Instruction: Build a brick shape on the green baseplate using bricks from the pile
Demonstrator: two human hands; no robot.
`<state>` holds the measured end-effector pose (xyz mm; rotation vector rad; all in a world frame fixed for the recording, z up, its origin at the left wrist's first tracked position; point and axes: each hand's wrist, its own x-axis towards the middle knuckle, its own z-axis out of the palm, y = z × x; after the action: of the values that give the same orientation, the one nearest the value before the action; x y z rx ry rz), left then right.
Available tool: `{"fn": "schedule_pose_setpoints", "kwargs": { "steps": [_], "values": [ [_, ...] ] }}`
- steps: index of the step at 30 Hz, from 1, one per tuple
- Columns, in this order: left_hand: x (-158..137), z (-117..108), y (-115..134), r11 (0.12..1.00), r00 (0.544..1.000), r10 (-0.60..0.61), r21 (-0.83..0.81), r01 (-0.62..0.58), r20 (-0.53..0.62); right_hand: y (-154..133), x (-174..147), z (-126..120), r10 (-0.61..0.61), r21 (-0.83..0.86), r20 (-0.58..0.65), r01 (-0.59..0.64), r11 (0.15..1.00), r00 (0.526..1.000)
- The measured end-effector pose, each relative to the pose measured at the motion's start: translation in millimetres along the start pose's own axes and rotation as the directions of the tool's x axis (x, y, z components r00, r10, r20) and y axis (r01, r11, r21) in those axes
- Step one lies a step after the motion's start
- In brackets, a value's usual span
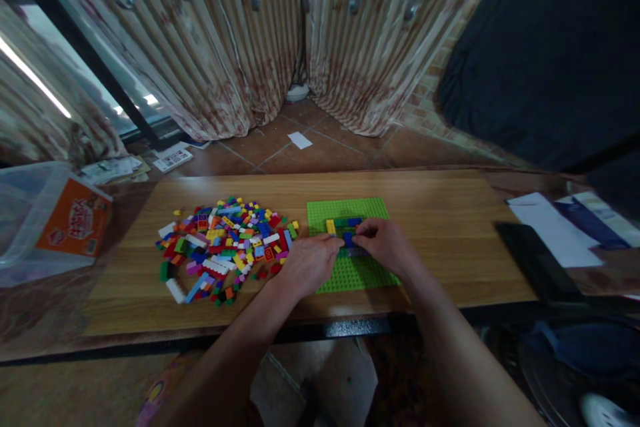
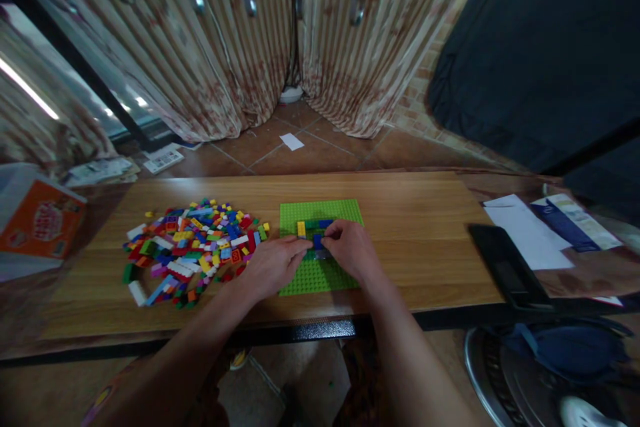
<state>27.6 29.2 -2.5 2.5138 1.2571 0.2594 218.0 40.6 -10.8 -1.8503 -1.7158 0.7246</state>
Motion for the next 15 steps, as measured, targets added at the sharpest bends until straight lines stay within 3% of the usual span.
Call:
{"fn": "schedule_pose_setpoints", "kwargs": {
  "steps": [15],
  "values": [
    [0.4, 5.6, 1.6, 0.997, 1.0, -0.008, 0.077, 0.008, 0.006, -8.1, 1.7, 1.7, 0.044, -0.046, 0.004, -0.043, 0.998, 0.999]
  ]
}}
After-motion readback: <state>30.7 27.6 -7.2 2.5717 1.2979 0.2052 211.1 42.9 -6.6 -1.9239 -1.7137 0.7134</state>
